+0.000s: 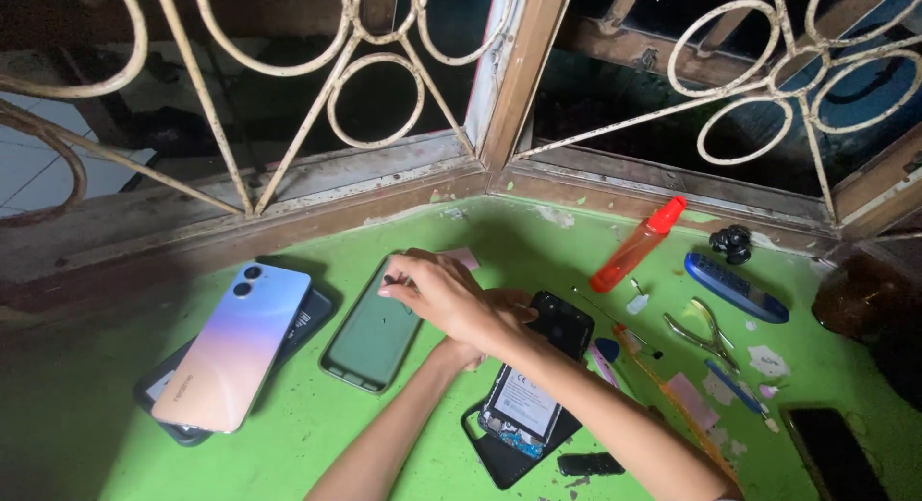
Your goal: Disassembling and repairing internal components of a smartphone using precision tools on a workbench.
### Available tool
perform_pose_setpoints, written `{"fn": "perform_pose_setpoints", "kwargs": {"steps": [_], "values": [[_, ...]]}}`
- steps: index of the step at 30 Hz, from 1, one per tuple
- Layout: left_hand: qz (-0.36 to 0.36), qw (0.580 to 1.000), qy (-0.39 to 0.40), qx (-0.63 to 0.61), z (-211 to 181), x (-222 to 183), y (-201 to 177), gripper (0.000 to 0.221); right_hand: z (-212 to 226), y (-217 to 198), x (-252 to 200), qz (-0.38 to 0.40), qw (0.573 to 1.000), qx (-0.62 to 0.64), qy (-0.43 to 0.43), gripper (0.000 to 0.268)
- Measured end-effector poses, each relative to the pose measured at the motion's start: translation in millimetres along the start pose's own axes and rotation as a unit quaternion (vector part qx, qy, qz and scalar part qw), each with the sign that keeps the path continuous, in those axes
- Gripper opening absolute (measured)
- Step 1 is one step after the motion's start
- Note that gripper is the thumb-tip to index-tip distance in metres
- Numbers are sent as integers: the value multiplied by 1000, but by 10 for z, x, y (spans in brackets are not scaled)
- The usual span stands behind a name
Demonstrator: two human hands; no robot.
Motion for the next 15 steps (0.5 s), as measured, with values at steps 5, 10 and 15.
{"fn": "perform_pose_setpoints", "kwargs": {"steps": [5, 10, 15], "values": [[13, 1000, -5, 12, -3, 198, 96, 24, -40, 46, -51, -2, 1000, 15, 22, 7], [20, 999, -12, 22, 102, 464, 41, 22, 28, 151, -89, 52, 997, 30, 47, 11], [29, 999, -20, 28, 254, 631, 2, 20, 79, 174, -96, 70, 993, 66, 64, 12]]}}
Point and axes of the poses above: each hand's wrist, its own x-axis towards the middle knuckle, its own y-axis out of the palm, z = x × y, the point moved 7 cm from there along x, towards the middle knuckle, and after that the axes turned 15 degrees about -y, right-handed, at the moved point
